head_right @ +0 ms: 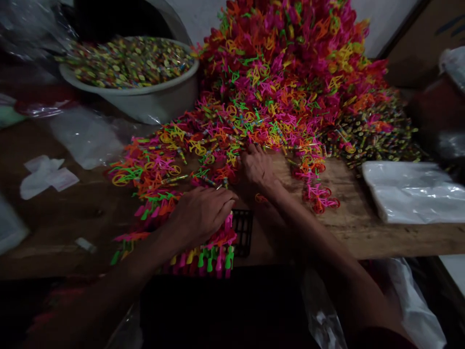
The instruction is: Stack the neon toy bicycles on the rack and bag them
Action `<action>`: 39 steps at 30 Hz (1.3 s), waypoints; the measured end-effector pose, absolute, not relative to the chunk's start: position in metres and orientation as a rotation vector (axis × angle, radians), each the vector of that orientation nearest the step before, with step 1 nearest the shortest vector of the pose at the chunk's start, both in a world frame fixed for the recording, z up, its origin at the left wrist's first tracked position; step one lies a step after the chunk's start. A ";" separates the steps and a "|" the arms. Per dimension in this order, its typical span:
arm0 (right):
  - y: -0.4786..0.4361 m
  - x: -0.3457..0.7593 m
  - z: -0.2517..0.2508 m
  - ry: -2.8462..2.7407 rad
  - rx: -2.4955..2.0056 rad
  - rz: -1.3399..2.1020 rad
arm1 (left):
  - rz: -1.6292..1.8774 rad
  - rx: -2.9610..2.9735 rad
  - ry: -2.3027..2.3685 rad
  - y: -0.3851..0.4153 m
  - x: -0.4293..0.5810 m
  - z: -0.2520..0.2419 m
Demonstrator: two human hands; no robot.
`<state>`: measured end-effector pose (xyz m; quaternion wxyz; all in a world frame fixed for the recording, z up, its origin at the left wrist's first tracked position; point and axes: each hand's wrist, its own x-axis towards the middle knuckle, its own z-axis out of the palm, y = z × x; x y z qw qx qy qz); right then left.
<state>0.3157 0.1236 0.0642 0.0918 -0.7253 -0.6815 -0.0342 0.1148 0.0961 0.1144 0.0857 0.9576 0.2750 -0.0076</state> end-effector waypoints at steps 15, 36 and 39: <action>0.004 0.347 0.051 -1.906 -2.121 0.027 | 0.007 2.868 0.873 0.099 0.116 0.112; -0.020 0.344 0.063 -0.916 -1.456 1.120 | 0.069 2.901 0.826 0.102 0.113 0.107; -0.041 0.327 0.059 -0.852 -1.463 1.165 | 0.135 2.895 0.810 0.104 0.113 0.105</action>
